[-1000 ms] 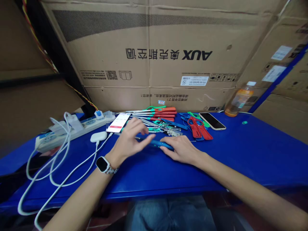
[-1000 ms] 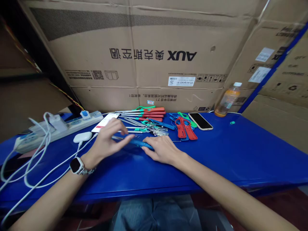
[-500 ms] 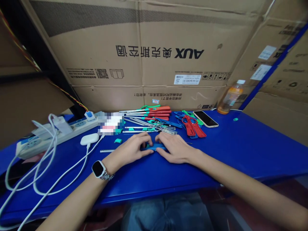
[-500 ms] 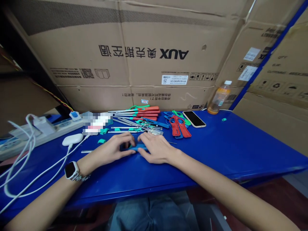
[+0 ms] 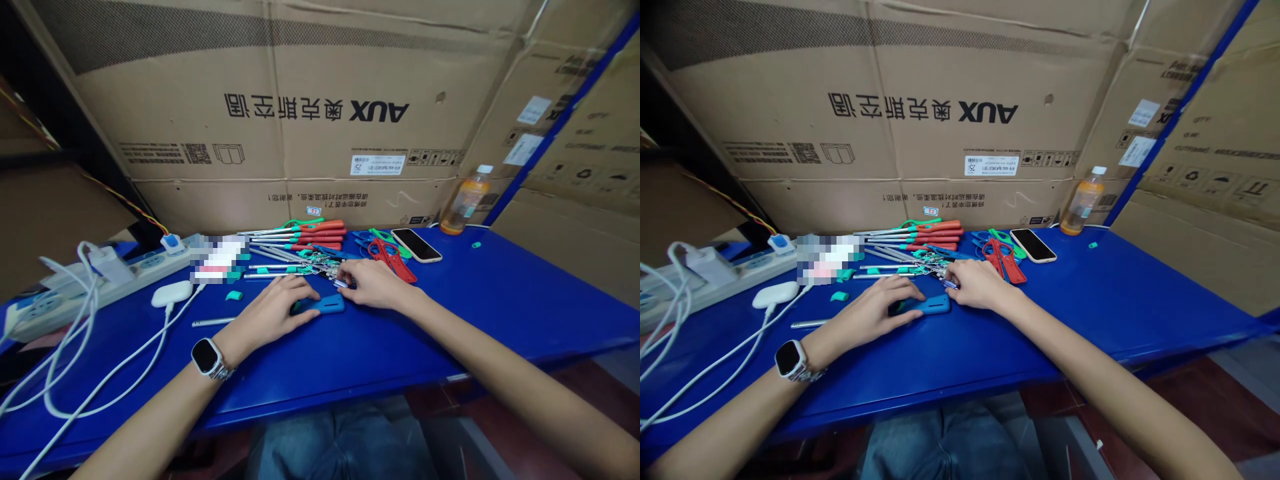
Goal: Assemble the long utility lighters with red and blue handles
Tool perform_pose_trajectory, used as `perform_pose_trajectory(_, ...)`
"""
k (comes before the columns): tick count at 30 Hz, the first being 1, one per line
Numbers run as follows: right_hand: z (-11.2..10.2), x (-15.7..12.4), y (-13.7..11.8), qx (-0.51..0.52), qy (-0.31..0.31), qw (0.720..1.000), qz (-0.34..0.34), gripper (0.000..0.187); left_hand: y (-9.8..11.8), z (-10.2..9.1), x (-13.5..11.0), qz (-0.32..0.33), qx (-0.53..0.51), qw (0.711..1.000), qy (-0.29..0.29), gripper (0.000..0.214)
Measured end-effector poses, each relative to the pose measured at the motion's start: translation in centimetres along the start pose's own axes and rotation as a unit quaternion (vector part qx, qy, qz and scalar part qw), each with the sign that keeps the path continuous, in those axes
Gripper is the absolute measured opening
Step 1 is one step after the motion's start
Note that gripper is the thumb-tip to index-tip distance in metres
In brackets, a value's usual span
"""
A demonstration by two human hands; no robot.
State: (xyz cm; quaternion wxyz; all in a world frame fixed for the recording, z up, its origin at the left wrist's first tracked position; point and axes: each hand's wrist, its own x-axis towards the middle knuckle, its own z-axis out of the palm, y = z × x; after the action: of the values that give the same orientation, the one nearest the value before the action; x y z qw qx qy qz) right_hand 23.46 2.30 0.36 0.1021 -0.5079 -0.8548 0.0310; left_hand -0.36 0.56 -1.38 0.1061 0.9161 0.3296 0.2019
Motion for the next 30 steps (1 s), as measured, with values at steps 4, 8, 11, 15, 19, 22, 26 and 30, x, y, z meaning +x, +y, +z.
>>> perform_pose_trajectory(4, -0.2, 0.3, -0.5, -0.062, -0.008, 0.998, -0.006, 0.014, -0.6, 0.1, -0.3, -0.007, -0.005, 1.0, 0.002, 0.021)
perform_pose_trajectory(8, 0.0, 1.1, -0.5, -0.016, 0.017, 1.0, -0.011, 0.013, -1.0, -0.3, -0.5, -0.022, -0.02, 0.999, 0.031, 0.024)
perform_pose_trajectory(11, 0.2, 2.6, -0.6, 0.156, 0.066, 0.985, 0.031, 0.011, -0.7, -0.9, 0.3, -0.07, -0.072, 0.991, 0.086, 0.028)
perform_pose_trajectory(15, 0.4, 5.1, -1.6, 0.431, 0.144, 0.89, 0.032, 0.013, -0.4, -2.0, 2.6, -0.137, -0.225, 0.96, 0.094, 0.03)
perform_pose_trajectory(19, 1.1, 6.7, -3.2, 0.58, 0.185, 0.792, 0.041, 0.02, -1.0, -2.3, 4.0, -0.156, -0.362, 0.916, 0.074, 0.027)
perform_pose_trajectory(22, 2.0, 6.9, -4.2, 0.637, 0.181, 0.748, 0.042, 0.03, -1.8, -1.9, 3.9, -0.191, -0.391, 0.892, 0.123, 0.028)
perform_pose_trajectory(26, 2.9, 6.6, -4.9, 0.661, 0.165, 0.732, 0.003, 0.035, -2.7, -1.7, 2.9, -0.171, -0.338, 0.915, 0.142, 0.028)
perform_pose_trajectory(30, 2.9, 5.6, -4.7, 0.595, 0.205, 0.774, -0.066, 0.029, -3.4, -2.3, 2.2, -0.138, -0.266, 0.944, 0.138, 0.028)
